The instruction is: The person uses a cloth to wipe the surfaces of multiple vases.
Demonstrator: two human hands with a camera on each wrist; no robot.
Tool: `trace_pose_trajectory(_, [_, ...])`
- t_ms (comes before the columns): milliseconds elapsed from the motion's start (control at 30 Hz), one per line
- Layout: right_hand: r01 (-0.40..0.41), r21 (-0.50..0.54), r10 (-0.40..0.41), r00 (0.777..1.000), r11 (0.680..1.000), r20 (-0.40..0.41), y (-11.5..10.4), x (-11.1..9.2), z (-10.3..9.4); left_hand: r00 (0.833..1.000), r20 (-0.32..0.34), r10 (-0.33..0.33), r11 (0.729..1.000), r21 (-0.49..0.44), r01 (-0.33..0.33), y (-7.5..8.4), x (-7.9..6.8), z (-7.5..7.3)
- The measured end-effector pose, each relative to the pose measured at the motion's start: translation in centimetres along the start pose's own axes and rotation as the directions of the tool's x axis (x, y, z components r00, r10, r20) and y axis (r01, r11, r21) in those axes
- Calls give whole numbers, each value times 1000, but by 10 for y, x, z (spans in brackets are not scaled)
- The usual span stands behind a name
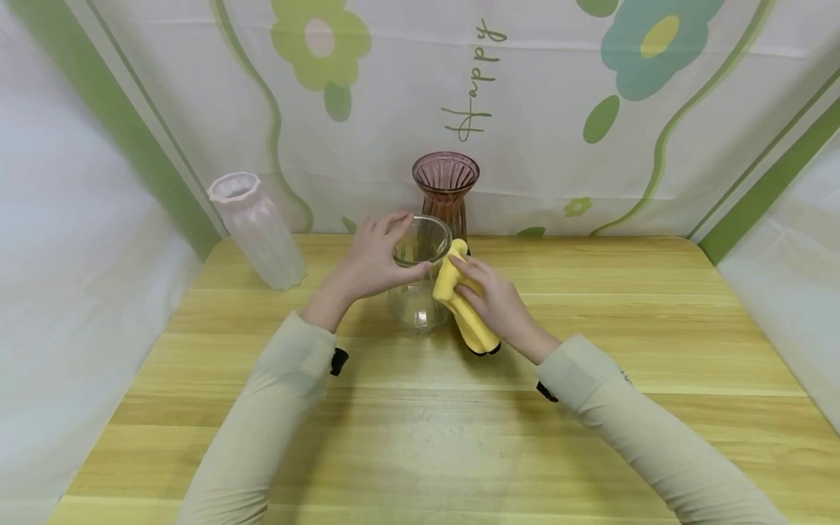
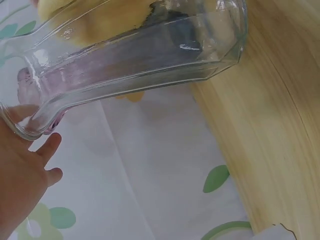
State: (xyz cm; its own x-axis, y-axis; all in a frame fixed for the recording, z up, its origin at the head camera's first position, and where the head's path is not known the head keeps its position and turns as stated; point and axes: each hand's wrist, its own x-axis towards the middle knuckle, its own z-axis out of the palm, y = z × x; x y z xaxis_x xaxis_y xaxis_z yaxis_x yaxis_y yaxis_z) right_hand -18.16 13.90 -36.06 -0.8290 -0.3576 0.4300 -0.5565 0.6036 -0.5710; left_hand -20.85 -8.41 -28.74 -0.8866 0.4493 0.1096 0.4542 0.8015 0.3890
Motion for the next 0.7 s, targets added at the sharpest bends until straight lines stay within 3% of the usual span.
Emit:
trace_pose_trajectory(233, [20, 38, -18, 999, 999, -43, -9, 8, -2, 999, 30, 23, 999, -27, -22, -1, 0, 1])
trace_pose_trajectory(467, [5, -12, -5, 999, 1000, 39, 2, 0, 3, 1000, 4, -23, 999, -39, 23, -1, -1, 4])
trace_pose_trajectory(700, [-43, -117, 61, 986, 992, 156, 19, -16, 11, 998, -49, -35, 998, -52, 32, 0, -2, 7])
